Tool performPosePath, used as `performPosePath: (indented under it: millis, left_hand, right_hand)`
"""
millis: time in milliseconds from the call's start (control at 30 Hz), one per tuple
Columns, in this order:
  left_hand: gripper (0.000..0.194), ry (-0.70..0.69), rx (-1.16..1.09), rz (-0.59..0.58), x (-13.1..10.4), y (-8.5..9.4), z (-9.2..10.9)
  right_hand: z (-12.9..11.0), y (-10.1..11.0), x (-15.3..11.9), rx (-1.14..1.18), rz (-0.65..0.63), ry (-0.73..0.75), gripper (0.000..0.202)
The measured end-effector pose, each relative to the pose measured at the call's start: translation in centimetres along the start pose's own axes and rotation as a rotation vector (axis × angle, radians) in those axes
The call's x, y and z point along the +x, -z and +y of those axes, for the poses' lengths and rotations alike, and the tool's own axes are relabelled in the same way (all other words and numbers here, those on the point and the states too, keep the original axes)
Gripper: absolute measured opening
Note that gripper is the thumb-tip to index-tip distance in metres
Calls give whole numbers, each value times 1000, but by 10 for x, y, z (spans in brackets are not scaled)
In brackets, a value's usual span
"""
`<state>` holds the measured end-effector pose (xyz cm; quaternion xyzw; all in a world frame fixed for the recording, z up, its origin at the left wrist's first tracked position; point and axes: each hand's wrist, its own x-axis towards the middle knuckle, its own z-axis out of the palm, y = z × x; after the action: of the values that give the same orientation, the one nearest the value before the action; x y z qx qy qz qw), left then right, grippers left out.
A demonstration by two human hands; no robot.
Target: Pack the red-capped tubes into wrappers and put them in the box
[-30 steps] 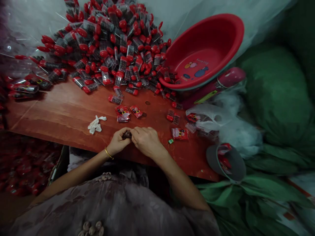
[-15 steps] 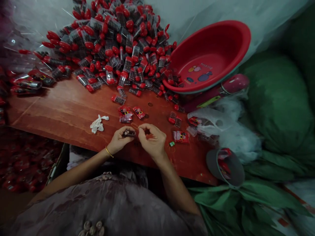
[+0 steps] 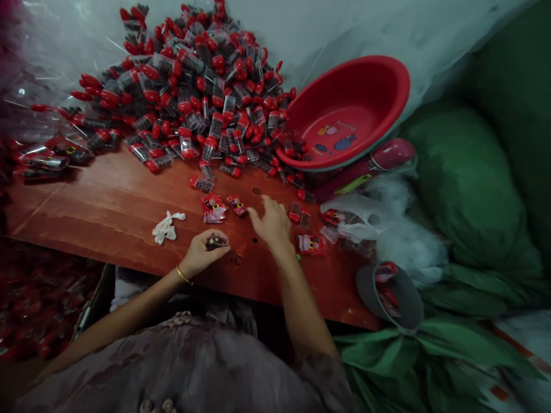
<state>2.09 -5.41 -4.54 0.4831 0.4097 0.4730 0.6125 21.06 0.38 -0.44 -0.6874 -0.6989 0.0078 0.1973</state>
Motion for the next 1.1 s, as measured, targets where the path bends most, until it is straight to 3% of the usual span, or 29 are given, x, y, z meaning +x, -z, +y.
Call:
performPosePath:
  millis: [133,233,333,433,600,833,1033,1100]
  left_hand:
    - [18,-22,30,56,-2,3,-2]
    - [18,-45,35,118,0,8,2]
    - [18,-79,24,177,8,12,11]
    - [19,-118,32,221,19,12,22]
    - [20,-140,21,189,30,7,33]
    - [15,-145,45,342,28,0,23]
    - [20,-187,4,418,39,9,21]
    - [21,-193,11,405,41,10,22]
  right_hand:
    - [-27,-29,9,-79,-168,42,38]
    - [-30,-37,8,19,-164,-42,25]
    - [-27,-29,-2,237,-99,-60,21]
    - [-31,-14,-12,430,-56,39,18]
    - [-48,-2,-22,623,-108,162,11]
    - [-55,-21,-26,820,-122,-41,10]
    - [-45,-19,-29,1114,-305,-120,25]
    - [-46,-21,-30,1171,-283,-124,27]
